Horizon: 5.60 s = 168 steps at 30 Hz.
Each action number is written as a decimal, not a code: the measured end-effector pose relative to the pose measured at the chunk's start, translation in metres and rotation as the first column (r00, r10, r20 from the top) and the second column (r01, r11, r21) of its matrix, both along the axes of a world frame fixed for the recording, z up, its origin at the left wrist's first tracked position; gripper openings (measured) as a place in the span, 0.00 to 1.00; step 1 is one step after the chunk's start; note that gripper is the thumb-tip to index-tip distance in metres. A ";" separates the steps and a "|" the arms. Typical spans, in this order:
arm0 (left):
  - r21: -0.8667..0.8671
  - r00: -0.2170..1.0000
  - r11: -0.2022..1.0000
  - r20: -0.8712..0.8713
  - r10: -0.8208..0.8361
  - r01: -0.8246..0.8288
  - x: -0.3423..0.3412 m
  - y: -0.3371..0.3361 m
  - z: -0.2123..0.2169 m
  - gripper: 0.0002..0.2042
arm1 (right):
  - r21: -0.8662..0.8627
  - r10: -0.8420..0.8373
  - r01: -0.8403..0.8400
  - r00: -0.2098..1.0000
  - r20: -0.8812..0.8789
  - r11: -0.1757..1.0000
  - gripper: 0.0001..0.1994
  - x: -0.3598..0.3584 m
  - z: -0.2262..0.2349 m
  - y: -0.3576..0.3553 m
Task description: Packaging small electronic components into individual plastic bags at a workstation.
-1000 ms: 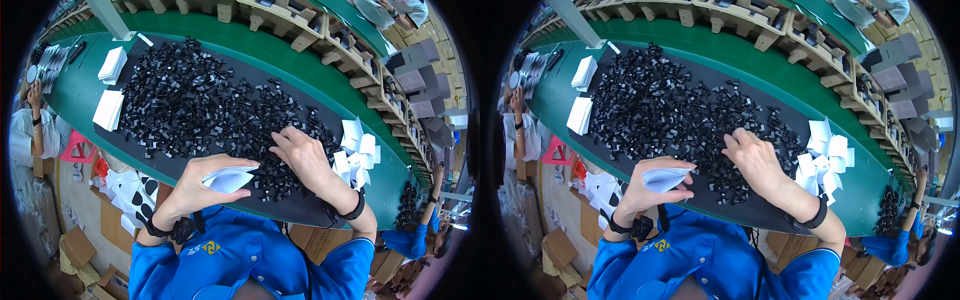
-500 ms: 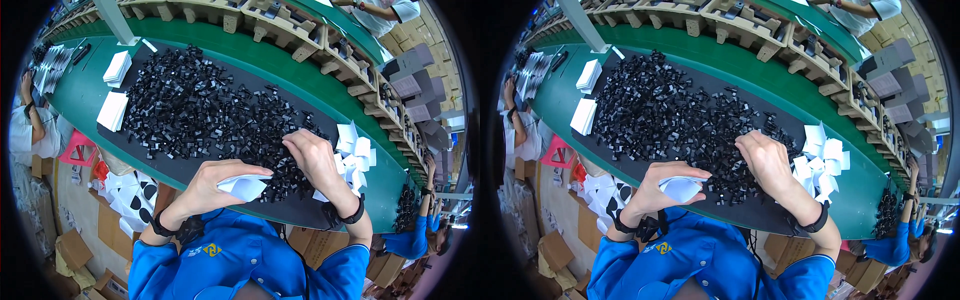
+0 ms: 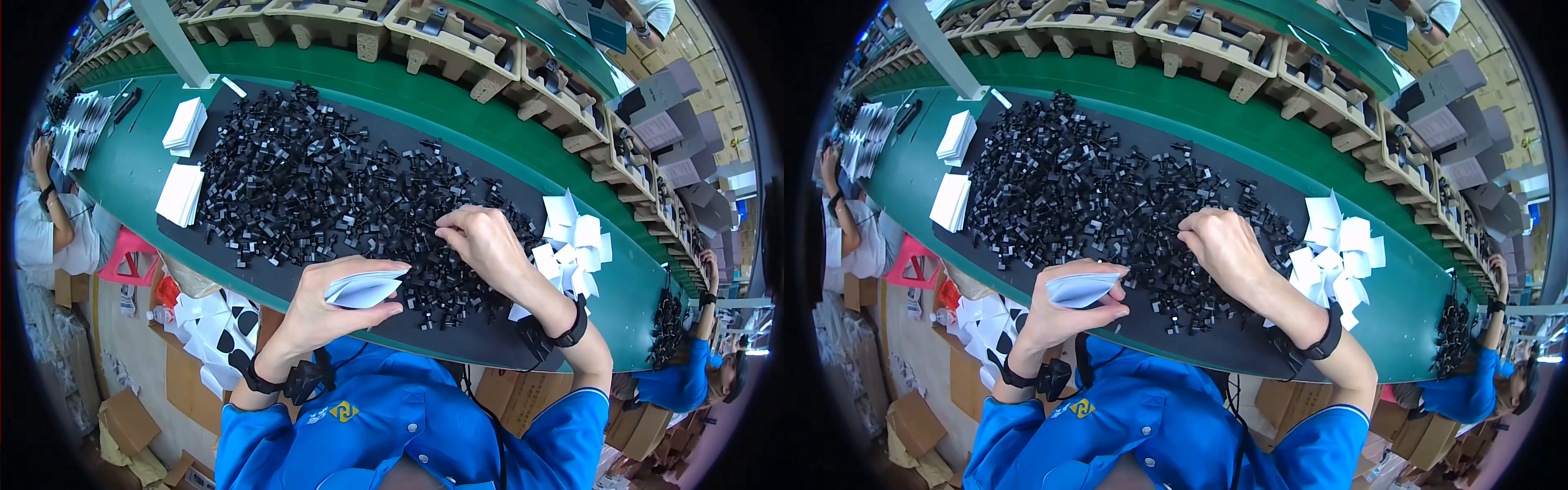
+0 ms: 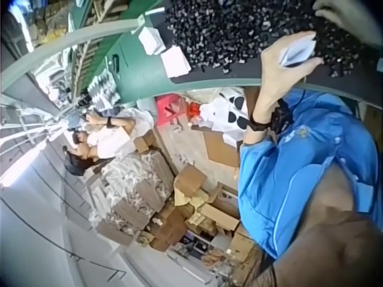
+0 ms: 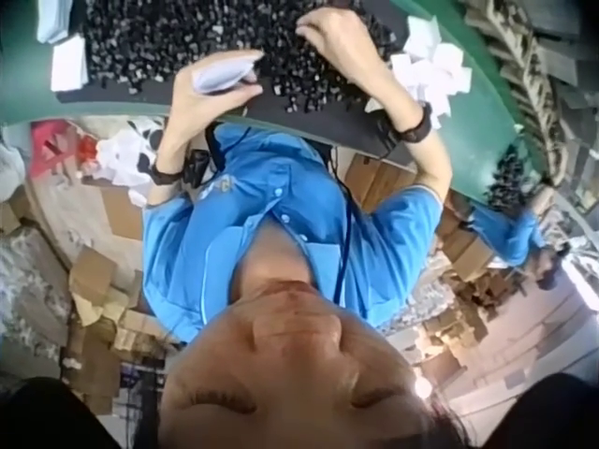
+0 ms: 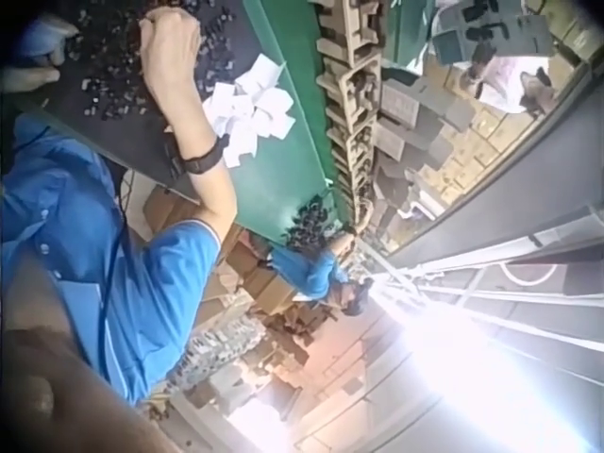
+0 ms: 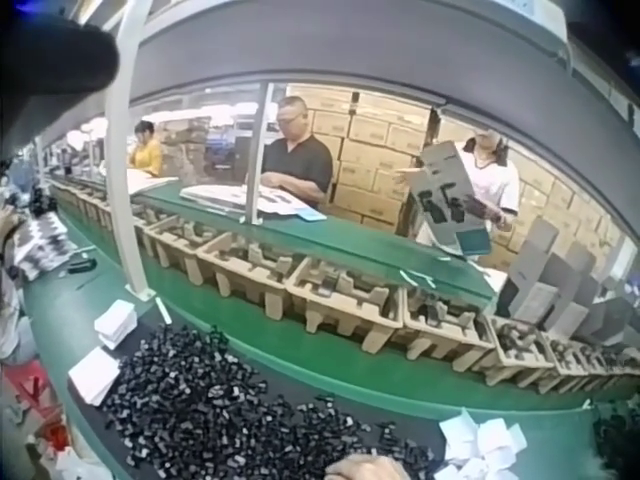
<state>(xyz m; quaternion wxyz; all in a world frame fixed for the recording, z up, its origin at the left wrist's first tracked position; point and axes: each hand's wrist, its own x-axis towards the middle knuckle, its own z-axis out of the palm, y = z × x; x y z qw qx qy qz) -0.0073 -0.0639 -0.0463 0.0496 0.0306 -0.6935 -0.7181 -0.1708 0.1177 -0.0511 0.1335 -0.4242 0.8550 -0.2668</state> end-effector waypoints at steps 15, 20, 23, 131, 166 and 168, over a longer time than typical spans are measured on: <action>-0.326 0.976 0.936 -0.124 -0.180 0.131 -0.019 -0.001 0.010 0.23 | -0.247 0.266 -0.298 0.952 -0.154 0.922 0.12 0.066 0.092 0.001; -0.281 0.977 0.957 -0.174 -0.126 0.073 -0.011 0.004 0.002 0.24 | 0.077 0.367 -0.365 0.930 -0.013 0.928 0.18 0.072 0.105 0.001; -0.262 0.976 0.963 -0.188 -0.107 0.055 -0.011 0.007 0.004 0.25 | 0.130 0.347 -0.338 0.937 -0.049 0.932 0.19 0.078 0.104 0.002; 0.489 0.967 0.855 0.247 0.055 -0.174 -0.031 -0.027 -0.018 0.19 | -0.017 0.069 -0.081 0.926 -0.371 0.997 0.38 -0.024 0.080 -0.026; 0.062 0.974 0.972 0.002 -0.226 0.225 -0.010 0.047 0.004 0.15 | -0.169 0.201 -0.391 0.742 -0.639 0.905 0.21 0.051 0.083 0.039; 0.130 0.979 0.972 0.031 -0.202 0.197 -0.014 0.044 0.001 0.16 | -0.097 0.203 -0.376 0.678 -0.706 0.921 0.19 0.071 0.082 0.038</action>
